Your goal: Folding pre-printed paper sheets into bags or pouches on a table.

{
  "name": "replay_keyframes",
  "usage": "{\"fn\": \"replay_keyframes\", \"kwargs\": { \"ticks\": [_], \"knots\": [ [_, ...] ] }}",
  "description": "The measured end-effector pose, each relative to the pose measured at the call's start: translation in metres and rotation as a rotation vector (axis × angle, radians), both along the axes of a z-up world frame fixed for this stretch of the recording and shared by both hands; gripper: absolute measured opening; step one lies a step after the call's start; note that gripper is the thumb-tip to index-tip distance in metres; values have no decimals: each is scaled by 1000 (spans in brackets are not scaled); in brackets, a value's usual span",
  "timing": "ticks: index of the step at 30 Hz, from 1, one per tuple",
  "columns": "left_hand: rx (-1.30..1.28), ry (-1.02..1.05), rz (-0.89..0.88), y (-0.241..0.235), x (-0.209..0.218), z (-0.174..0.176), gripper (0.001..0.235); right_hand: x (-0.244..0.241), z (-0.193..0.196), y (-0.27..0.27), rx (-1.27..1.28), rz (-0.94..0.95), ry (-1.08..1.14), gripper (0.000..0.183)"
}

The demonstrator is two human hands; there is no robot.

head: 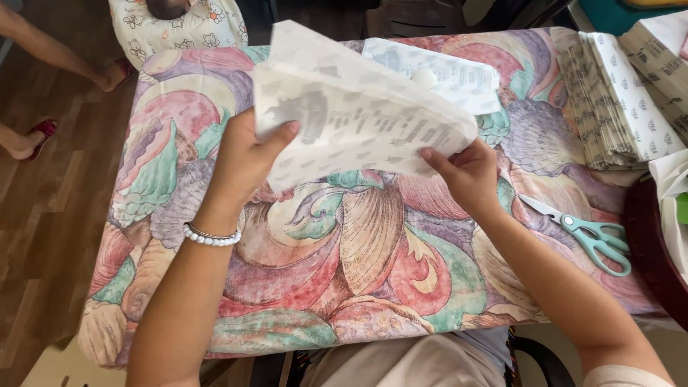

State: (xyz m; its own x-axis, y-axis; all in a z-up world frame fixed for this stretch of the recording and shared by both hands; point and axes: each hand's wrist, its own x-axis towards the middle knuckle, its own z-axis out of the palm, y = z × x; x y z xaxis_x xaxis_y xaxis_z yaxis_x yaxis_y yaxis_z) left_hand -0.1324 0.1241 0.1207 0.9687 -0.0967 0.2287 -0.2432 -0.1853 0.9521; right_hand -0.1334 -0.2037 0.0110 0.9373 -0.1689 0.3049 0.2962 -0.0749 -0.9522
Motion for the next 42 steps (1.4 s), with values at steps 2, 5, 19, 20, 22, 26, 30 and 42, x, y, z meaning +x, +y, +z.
{"fn": "replay_keyframes", "kwargs": {
  "ticks": [2,5,19,20,22,26,30,42],
  "knots": [
    [23,-1,-29,-11,6,-4,20,2,-3,-7,17,-2,-8,50],
    [-7,34,-36,-26,13,-19,24,-4,3,-6,34,3,-41,76],
    [-17,-278,127,-49,16,-55,45,-1,-14,-19,141,16,-25,103],
    [-34,-301,151,-52,16,-54,34,-4,-5,-14,107,13,-79,101],
    [-50,-327,175,-54,16,-50,25,-7,7,-12,75,10,-136,100],
    [-104,-344,175,-57,8,-43,21,-12,10,-11,82,43,-149,101],
    [-111,-316,181,-54,28,-86,24,-7,-15,-17,102,123,-128,99],
    [-103,-156,74,-49,21,-59,45,-4,-18,-25,41,2,-176,80]
  ]
}}
